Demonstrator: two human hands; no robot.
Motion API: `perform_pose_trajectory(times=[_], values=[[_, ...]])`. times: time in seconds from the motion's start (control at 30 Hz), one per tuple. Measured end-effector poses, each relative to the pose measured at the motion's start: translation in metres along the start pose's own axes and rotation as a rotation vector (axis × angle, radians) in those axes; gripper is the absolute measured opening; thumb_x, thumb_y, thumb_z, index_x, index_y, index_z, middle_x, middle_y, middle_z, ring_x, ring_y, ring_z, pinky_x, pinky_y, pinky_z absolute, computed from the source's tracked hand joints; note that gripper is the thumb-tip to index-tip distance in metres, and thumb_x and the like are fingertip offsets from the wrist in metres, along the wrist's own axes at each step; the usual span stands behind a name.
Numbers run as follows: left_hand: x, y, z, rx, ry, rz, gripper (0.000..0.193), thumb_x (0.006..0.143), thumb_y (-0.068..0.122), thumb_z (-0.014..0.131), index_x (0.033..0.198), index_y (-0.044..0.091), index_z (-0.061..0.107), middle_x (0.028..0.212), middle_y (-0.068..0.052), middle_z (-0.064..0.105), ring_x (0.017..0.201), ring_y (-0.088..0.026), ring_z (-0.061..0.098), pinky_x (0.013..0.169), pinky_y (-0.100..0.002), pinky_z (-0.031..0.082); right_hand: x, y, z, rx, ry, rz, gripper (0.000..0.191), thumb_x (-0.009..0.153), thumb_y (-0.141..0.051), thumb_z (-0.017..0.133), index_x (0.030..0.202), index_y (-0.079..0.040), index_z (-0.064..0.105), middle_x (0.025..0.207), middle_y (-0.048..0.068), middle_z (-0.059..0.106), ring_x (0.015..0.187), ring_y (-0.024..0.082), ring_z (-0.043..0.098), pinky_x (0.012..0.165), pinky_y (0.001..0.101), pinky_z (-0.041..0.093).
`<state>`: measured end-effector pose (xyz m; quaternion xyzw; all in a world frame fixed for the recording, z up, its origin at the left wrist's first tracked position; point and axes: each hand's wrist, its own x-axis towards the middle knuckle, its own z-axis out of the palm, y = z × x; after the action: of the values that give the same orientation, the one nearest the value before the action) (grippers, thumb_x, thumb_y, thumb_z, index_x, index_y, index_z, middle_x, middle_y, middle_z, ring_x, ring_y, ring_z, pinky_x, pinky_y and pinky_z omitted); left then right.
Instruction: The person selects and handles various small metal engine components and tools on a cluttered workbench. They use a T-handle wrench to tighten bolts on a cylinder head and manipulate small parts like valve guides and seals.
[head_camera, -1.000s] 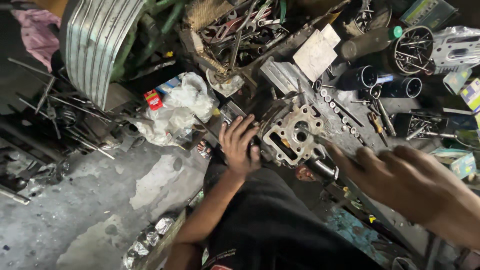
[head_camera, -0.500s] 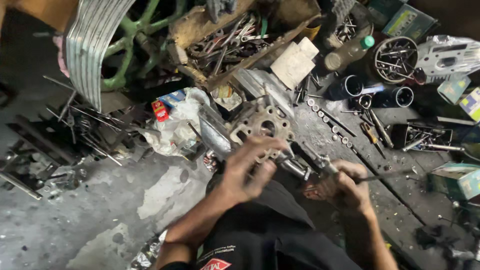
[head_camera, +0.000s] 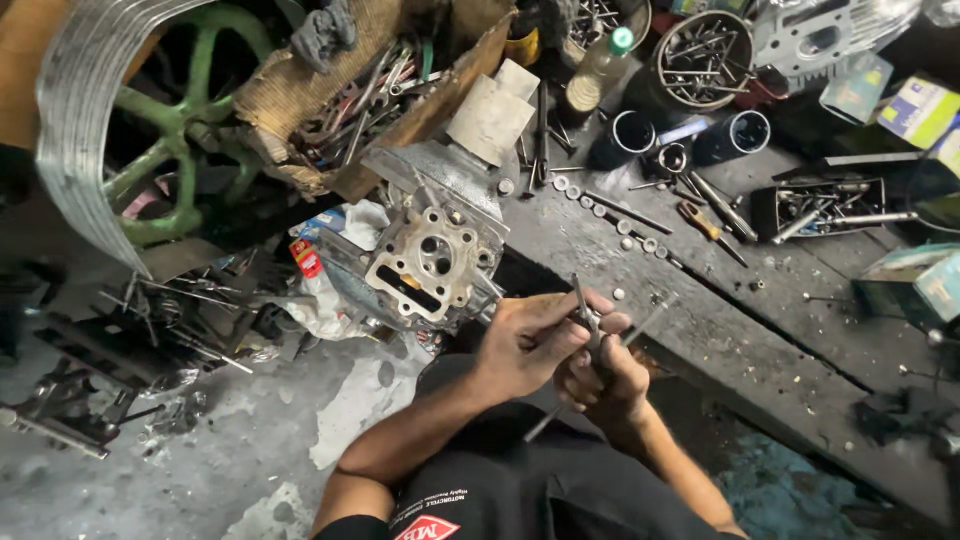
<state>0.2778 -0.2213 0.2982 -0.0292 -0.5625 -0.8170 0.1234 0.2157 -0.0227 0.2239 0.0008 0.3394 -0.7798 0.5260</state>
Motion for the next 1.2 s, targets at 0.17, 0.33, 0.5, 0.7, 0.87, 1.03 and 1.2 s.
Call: perform_pose_trajectory(times=[0.17,0.33,0.5,0.7,0.87,1.03,1.2], values=[[-0.001,0.008,0.002,0.238,-0.06,0.21,0.031,0.11,0.02,0.06,0.134,0.001,0.062,0.121,-0.01,0.074,0.108,-0.02,0.075,0.096,-0.031,0.06,-0.012,0.008,-0.006,-0.059,0.113,-0.204,0.065,0.086,-0.05,0.069,0.143,-0.02,0.056,0.068,-0.004,0.046,0.054,0.01,0.046,0.047,0.0298,0.037],[-0.012,0.026,-0.001,0.061,-0.332,0.1,0.038,0.119,0.038,0.05,0.142,0.007,0.051,0.124,-0.009,0.073,0.118,-0.02,0.072,0.106,-0.032,0.057,-0.016,0.004,-0.036,-0.144,-0.017,-0.157,0.069,0.077,-0.044,0.078,0.129,-0.007,0.052,0.107,0.006,0.065,0.099,0.022,0.064,0.086,0.0393,0.053],[-0.018,0.024,0.003,-0.012,-0.374,0.15,0.065,0.115,0.053,0.034,0.161,0.007,0.031,0.128,-0.007,0.065,0.119,-0.015,0.064,0.108,-0.032,0.052,-0.008,0.007,-0.054,-0.3,-0.141,-0.25,0.066,0.094,-0.043,0.08,0.133,0.006,0.06,0.12,0.015,0.068,0.109,0.027,0.065,0.093,0.0407,0.052],[-0.035,0.005,0.007,-0.079,-0.258,0.157,0.044,0.117,0.05,0.034,0.131,0.008,0.039,0.115,-0.008,0.064,0.115,-0.016,0.063,0.125,-0.038,0.037,-0.009,0.021,-0.074,-0.569,-0.106,-0.307,0.048,0.1,-0.042,0.069,0.12,0.001,0.068,0.113,0.012,0.071,0.103,0.018,0.068,0.093,0.0303,0.052],[-0.051,-0.013,0.014,-0.244,-0.139,0.199,0.042,0.113,0.052,0.04,0.114,0.01,0.041,0.104,-0.005,0.056,0.11,-0.016,0.061,0.136,-0.047,0.019,-0.011,0.045,-0.093,-1.036,0.051,-0.52,0.029,0.091,-0.025,0.071,0.108,-0.003,0.063,0.098,0.004,0.067,0.083,0.012,0.064,0.068,0.0233,0.046],[-0.071,-0.019,0.012,-0.301,-0.118,0.157,0.043,0.112,0.053,0.042,0.11,0.01,0.041,0.098,-0.005,0.049,0.109,-0.019,0.059,0.134,-0.056,0.023,-0.01,0.043,-0.058,-0.908,-0.235,-0.599,0.02,0.093,-0.02,0.073,0.084,-0.001,0.074,0.084,0.007,0.076,0.076,0.015,0.073,0.072,0.0262,0.056],[-0.084,-0.02,0.01,-0.276,-0.102,0.142,0.042,0.115,0.053,0.038,0.109,0.011,0.039,0.092,-0.001,0.046,0.088,-0.013,0.052,0.134,-0.053,0.021,-0.01,0.044,0.005,-0.861,-0.237,-0.627,0.029,0.098,-0.022,0.072,0.091,0.005,0.072,0.078,0.011,0.075,0.07,0.02,0.071,0.08,0.032,0.057]])
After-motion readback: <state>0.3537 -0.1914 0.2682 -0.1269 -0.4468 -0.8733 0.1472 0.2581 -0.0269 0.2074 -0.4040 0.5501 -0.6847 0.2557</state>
